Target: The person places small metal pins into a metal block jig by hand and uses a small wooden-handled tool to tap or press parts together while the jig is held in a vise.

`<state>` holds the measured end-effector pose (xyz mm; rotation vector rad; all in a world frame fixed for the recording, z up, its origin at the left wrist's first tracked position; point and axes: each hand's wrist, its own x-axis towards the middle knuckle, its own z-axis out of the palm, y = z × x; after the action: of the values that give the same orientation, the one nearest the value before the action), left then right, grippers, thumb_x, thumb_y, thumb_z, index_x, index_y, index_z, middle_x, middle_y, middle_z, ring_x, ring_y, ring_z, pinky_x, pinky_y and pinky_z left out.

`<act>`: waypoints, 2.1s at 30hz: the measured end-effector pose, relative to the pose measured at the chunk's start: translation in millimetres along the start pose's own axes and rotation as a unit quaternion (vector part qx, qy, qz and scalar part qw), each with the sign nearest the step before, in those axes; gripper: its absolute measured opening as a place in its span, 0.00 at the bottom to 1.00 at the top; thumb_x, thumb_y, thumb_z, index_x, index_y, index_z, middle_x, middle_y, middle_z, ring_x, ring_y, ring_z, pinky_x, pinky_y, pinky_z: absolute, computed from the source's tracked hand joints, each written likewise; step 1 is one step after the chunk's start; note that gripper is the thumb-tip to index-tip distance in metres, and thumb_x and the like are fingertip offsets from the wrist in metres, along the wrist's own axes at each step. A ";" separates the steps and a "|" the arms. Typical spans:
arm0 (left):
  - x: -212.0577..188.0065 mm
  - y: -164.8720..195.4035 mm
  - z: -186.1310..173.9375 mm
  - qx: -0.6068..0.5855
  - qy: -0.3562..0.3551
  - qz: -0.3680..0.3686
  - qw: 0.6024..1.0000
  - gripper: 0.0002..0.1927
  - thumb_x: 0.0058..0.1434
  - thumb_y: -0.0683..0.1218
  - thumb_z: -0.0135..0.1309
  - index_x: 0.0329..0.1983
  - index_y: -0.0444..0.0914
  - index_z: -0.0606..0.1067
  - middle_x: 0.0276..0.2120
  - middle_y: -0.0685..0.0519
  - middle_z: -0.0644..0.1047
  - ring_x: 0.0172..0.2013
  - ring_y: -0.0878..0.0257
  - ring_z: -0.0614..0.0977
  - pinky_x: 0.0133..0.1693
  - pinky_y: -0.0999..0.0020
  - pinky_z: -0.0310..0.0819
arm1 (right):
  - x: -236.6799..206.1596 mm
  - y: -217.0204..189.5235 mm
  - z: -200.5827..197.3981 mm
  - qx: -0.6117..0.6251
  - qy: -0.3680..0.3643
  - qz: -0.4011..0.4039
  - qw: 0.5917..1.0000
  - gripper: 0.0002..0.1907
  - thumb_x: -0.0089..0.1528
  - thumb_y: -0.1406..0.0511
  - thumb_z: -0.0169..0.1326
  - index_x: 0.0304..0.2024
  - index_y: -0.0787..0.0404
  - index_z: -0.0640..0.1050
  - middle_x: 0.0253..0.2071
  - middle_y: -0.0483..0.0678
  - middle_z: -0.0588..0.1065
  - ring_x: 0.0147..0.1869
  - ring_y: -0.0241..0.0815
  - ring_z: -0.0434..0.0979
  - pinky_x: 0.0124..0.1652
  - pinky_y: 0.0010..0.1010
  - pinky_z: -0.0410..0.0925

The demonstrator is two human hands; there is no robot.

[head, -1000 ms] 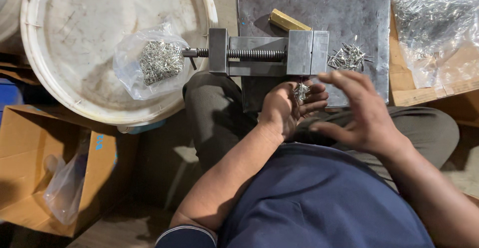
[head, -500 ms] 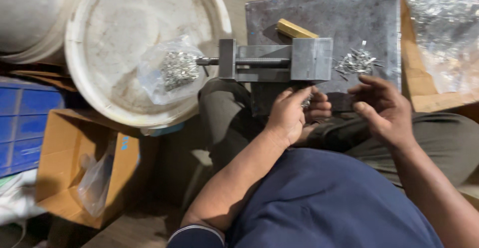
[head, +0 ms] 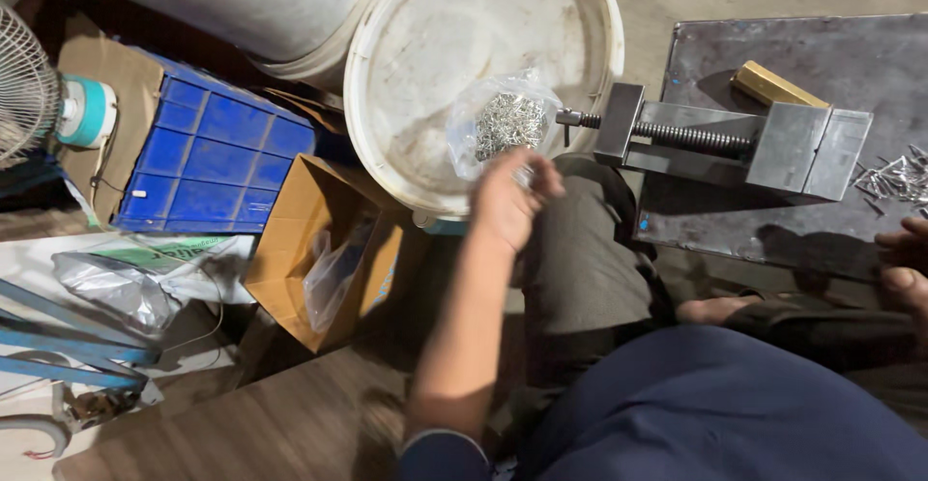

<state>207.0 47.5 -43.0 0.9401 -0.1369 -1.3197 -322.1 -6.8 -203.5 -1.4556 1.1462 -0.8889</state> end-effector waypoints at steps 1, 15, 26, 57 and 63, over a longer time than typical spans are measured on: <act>18.4 14.1 -10.9 0.010 0.025 0.021 0.999 0.10 0.67 0.43 0.53 0.42 0.30 0.72 0.34 0.41 0.78 0.32 0.51 0.83 0.36 0.51 0.82 | -1.2 -2.1 1.7 -0.002 0.001 0.001 1.000 0.28 0.72 0.62 0.52 0.71 0.65 0.63 0.59 0.55 0.69 0.61 0.45 0.71 0.63 0.39 0.68; 111.0 59.5 -38.7 0.284 0.190 -0.028 0.940 0.39 0.63 0.64 0.54 0.69 0.35 0.65 0.64 0.42 0.69 0.61 0.49 0.70 0.61 0.52 0.60 | 7.8 -104.7 22.0 -0.018 -0.033 -0.031 0.999 0.23 0.72 0.61 0.53 0.65 0.64 0.66 0.57 0.55 0.73 0.61 0.43 0.76 0.62 0.35 0.70; 19.4 27.0 15.9 0.209 0.190 0.269 0.921 0.14 0.72 0.51 0.46 0.39 0.35 0.71 0.43 0.44 0.81 0.49 0.53 0.83 0.55 0.57 0.76 | 8.9 -222.6 33.4 -0.160 0.004 -0.194 0.968 0.07 0.58 0.69 0.62 0.39 0.62 0.80 0.40 0.51 0.79 0.45 0.47 0.82 0.44 0.32 0.73; -51.5 -108.1 147.9 0.431 -0.306 0.137 0.838 0.10 0.64 0.42 0.58 0.28 0.34 0.73 0.21 0.54 0.75 0.18 0.70 0.75 0.20 0.70 0.67 | 67.2 -235.2 66.8 -0.476 0.073 -0.150 0.863 0.05 0.60 0.63 0.60 0.37 0.53 0.82 0.33 0.48 0.74 0.37 0.51 0.78 0.34 0.42 0.71; -41.8 -123.7 160.0 0.488 -0.285 0.195 0.802 0.09 0.58 0.43 0.64 0.27 0.35 0.76 0.19 0.54 0.76 0.20 0.70 0.74 0.25 0.72 0.69 | 66.7 -247.7 50.7 -0.395 0.083 -0.137 0.905 0.05 0.57 0.63 0.59 0.35 0.56 0.79 0.34 0.49 0.75 0.36 0.53 0.79 0.33 0.42 0.72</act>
<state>7.9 8.6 -3.7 1.2190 -1.5239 -1.0626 -207.7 -54.8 26.7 -2.2776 1.5565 -0.7721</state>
